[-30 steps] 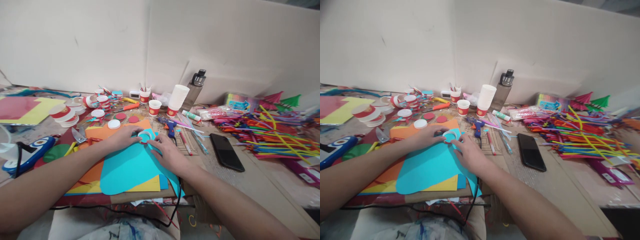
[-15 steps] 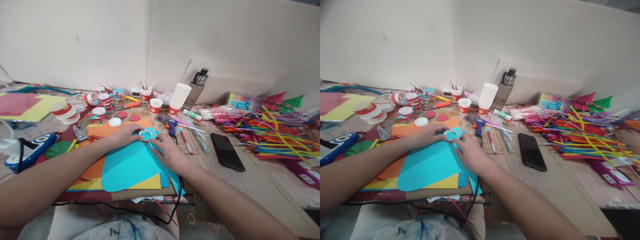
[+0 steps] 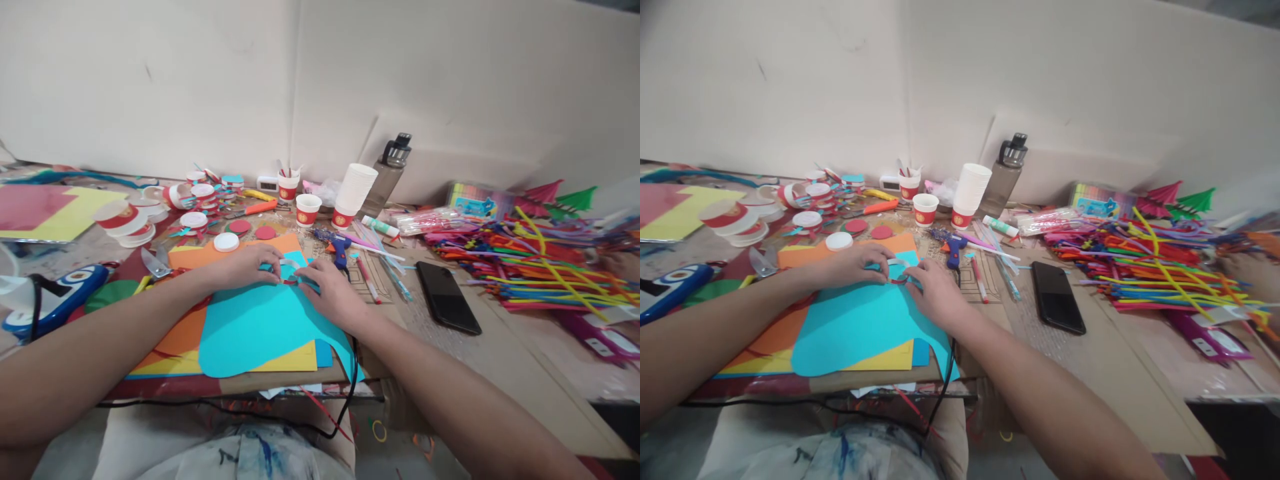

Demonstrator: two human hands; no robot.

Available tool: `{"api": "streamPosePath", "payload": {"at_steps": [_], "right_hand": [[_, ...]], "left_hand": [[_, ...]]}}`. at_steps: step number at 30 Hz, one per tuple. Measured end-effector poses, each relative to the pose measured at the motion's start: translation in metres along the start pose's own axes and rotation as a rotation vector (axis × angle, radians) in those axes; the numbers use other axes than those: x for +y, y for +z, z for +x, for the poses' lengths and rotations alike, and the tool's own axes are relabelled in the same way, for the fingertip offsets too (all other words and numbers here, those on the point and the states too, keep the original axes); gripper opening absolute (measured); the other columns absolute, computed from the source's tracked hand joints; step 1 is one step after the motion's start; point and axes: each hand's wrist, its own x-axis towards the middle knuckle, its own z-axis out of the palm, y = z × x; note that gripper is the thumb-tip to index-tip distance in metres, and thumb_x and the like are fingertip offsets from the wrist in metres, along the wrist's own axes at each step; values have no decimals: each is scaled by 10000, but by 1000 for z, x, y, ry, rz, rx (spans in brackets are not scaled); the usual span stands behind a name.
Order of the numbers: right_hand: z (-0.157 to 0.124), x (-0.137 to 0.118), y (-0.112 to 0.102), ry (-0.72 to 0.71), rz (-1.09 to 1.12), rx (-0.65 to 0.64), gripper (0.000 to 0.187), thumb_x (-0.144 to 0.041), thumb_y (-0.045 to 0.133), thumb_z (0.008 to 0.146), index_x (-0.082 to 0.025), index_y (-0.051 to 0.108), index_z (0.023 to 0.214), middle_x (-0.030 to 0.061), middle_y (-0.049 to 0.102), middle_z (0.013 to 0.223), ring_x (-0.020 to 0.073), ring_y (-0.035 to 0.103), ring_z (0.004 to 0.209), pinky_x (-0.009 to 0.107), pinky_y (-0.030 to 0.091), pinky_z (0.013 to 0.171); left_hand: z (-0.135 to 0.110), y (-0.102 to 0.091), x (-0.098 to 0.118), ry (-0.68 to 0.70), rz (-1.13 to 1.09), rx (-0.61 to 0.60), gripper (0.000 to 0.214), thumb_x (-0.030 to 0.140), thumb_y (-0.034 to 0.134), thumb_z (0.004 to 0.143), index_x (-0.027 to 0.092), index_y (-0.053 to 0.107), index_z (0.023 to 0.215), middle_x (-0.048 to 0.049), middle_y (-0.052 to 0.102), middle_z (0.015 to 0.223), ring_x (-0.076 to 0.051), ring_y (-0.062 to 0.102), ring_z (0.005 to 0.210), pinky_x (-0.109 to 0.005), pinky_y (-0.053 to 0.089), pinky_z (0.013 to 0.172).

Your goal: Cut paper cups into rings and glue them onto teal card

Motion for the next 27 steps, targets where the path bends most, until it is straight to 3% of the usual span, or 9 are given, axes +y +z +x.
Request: {"api": "streamPosePath", "payload": {"at_steps": [7,11,15,21,27], "right_hand": [[5,1,-3,89,290,153,352,-186,608,907,-188,593,1258,54,642,1009,150,577,837,298,475,760],[5,-2,-7,44,309,216,257,-287,587,945,-199,635,1182,62,651,1007,169,572,887,306,466,764],[4,-4,-9,37,303,240,233,-360,556,971,-198,684,1080,53,655,913,173,566,846,309,446,752],[4,-5,-11,37,304,215,224,-328,558,974,-174,701,1051,52,660,887,165,559,810,295,418,717],[3,-5,-9,33,328,243,215,-301,570,966,-174,684,1096,54,664,920,157,578,821,289,444,739]], "left_hand": [[-2,-5,19,-209,-400,80,384,546,680,796,163,701,803,-31,691,809,-146,606,719,-253,467,640],[-3,-6,25,-218,-433,63,394,555,685,788,162,700,814,-16,660,748,-133,579,683,-240,444,618],[-4,-6,24,-195,-425,33,398,571,630,836,183,720,825,-34,690,815,-151,605,733,-243,449,645],[-4,-7,30,-197,-459,18,377,545,622,849,184,722,810,-37,694,815,-154,600,743,-244,463,679],[-4,-5,31,-236,-518,16,362,526,710,774,165,688,801,-18,640,749,-134,547,691,-241,424,638]]}}
